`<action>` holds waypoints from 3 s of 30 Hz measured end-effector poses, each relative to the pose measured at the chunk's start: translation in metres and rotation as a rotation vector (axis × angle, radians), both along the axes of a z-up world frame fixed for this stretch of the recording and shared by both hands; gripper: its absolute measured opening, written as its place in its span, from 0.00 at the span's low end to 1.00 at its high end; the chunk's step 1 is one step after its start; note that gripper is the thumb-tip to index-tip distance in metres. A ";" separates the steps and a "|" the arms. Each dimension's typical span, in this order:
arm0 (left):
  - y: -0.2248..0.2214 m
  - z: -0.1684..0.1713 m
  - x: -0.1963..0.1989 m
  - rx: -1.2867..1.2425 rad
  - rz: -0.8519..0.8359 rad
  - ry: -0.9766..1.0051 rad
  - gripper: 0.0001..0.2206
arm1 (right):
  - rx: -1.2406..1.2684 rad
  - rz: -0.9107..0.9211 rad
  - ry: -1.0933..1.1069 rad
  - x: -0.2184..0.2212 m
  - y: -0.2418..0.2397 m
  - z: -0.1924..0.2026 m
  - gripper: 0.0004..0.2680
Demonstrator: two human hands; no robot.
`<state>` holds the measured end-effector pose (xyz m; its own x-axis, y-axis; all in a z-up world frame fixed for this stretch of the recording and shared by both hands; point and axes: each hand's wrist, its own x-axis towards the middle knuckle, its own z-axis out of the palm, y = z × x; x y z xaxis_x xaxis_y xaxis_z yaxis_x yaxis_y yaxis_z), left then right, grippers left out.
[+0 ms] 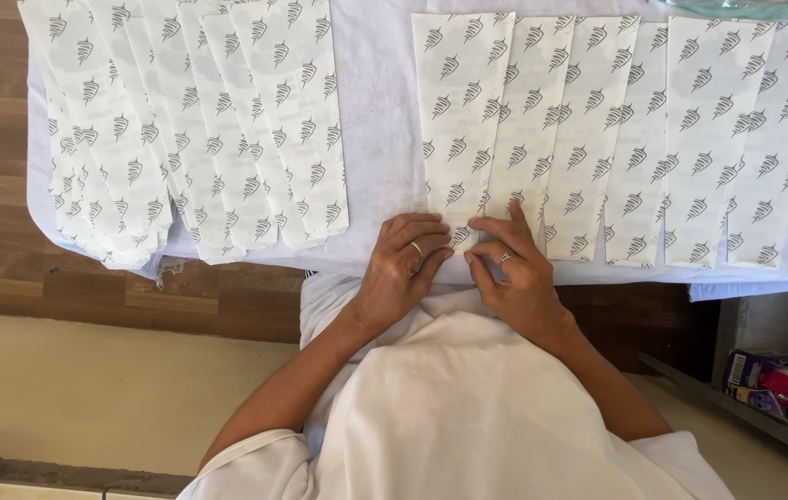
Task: The person applies glue to the ends of printed paper strips and joins them together to form a stack.
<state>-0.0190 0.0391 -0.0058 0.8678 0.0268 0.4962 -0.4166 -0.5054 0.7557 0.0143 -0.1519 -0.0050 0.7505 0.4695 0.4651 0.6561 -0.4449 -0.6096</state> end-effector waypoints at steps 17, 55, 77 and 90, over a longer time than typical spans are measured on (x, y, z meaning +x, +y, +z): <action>0.058 -0.008 -0.005 0.516 0.444 0.013 0.17 | -0.142 0.076 0.034 -0.002 -0.001 0.008 0.13; 0.059 -0.025 -0.029 0.225 0.031 -0.201 0.12 | -0.019 0.199 -0.055 -0.006 0.037 0.019 0.11; 0.047 -0.008 -0.025 -0.277 0.109 0.076 0.09 | -0.004 0.119 0.138 0.004 0.057 0.010 0.04; 0.065 0.000 -0.023 0.283 0.363 0.012 0.21 | -0.189 0.200 -0.004 0.002 0.055 0.000 0.13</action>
<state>-0.0418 0.1038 -0.0060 0.8328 0.1952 0.5181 -0.1664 -0.8043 0.5704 0.0160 -0.0970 -0.0046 0.6326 0.6869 0.3577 0.7443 -0.4118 -0.5257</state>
